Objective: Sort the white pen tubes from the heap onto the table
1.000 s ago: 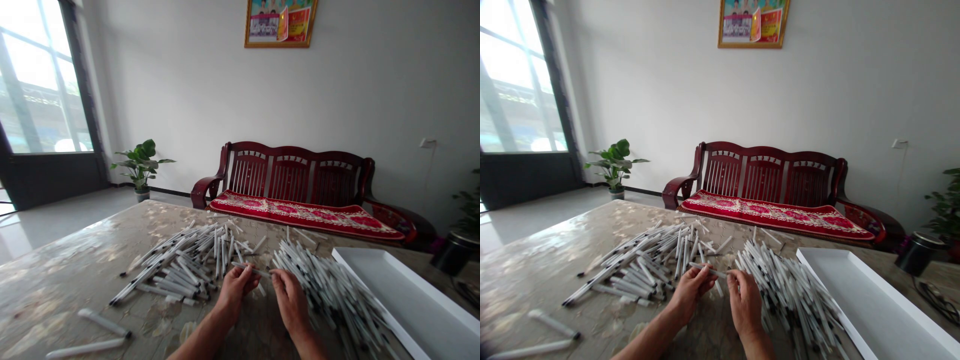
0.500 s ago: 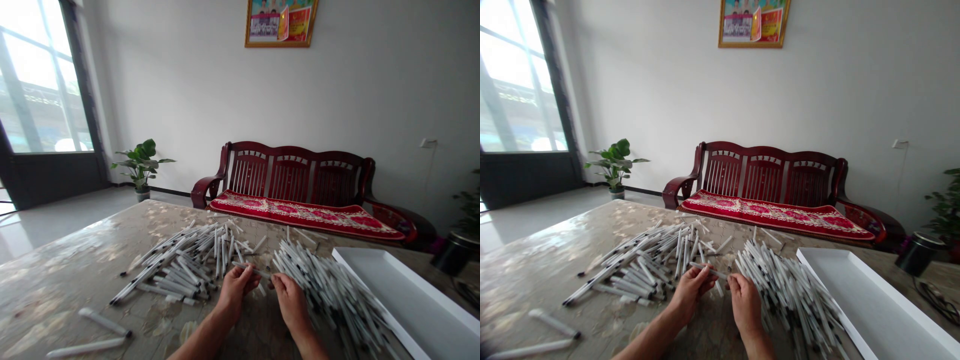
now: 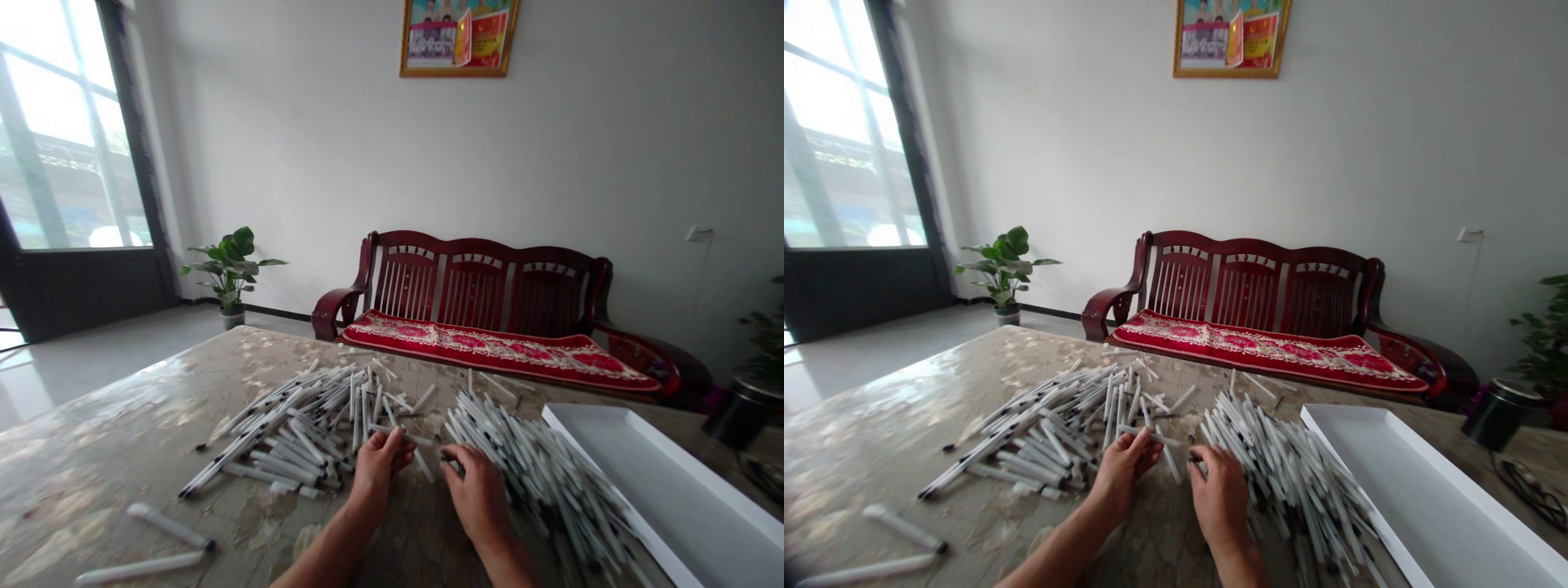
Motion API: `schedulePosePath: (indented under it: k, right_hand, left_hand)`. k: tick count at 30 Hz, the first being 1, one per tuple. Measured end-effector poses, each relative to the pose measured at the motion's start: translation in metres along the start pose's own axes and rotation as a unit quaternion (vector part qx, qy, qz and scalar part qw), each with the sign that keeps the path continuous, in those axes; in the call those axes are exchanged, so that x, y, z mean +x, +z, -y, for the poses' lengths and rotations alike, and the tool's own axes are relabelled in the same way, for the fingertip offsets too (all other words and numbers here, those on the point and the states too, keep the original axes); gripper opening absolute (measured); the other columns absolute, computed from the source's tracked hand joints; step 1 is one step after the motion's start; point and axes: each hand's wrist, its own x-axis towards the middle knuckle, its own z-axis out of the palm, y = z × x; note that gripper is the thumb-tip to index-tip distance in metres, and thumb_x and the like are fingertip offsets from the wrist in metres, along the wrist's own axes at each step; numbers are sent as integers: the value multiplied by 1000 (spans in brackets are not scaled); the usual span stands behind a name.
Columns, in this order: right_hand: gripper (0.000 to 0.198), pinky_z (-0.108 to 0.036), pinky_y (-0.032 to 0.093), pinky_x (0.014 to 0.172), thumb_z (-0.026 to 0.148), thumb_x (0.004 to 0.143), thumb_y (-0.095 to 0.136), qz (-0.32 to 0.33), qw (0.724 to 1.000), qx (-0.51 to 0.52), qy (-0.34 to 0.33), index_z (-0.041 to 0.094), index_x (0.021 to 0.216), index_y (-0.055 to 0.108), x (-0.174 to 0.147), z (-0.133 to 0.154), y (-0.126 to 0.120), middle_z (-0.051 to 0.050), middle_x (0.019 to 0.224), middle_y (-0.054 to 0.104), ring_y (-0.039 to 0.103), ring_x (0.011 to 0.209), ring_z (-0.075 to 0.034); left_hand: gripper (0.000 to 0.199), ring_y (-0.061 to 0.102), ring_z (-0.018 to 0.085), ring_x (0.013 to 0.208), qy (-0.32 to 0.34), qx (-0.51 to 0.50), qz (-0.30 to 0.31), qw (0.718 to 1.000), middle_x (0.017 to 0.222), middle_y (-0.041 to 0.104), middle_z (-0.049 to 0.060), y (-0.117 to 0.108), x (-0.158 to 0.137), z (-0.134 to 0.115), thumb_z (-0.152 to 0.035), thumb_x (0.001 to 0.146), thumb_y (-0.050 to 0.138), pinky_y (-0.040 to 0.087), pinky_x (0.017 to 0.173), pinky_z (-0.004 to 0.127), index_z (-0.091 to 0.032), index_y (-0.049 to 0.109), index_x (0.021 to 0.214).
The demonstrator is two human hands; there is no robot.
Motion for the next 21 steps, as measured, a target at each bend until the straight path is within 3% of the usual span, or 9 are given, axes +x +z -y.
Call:
schedulePosePath:
  k: [3, 9, 17, 21]
  right_hand:
    - [22, -32, 48, 81, 33, 89, 54, -5, 1000, 12, -9, 23, 95, 72, 1, 5, -2, -6, 90, 73, 65, 87, -22]
    - [26, -30, 47, 74, 34, 92, 50, -10, 1000, 7, -3, 22, 81, 70, 2, 7, -2, -5, 79, 71, 64, 78, -20]
    - [31, -33, 45, 73, 41, 92, 45, -108, 993, -47, 22, 21, 82, 66, 8, -21, -17, -7, 80, 70, 62, 78, -22]
    - [26, -33, 42, 71, 39, 88, 46, -138, 985, -100, 32, 23, 79, 64, 10, -32, -29, -6, 76, 69, 60, 74, -23]
  left_hand:
    - [24, 69, 14, 59, -4, 12, 14, 1000, 64, 70, 3, 0, -1, 4, -27, 67, 84, 56, 55, 20, -13, 66, 72]
    - [29, 69, 14, 59, -11, 23, 35, 999, 65, 70, 3, 1, -2, 9, -30, 63, 87, 55, 54, 20, -13, 66, 73]
    - [22, 69, 14, 62, 65, -19, -59, 996, 68, 69, 2, -10, 12, -9, -30, 74, 78, 56, 57, 21, -15, 62, 78]
    - [29, 67, 15, 56, 70, 55, -34, 995, 63, 66, -1, -10, 13, -6, -35, 70, 79, 53, 52, 23, -17, 61, 84]
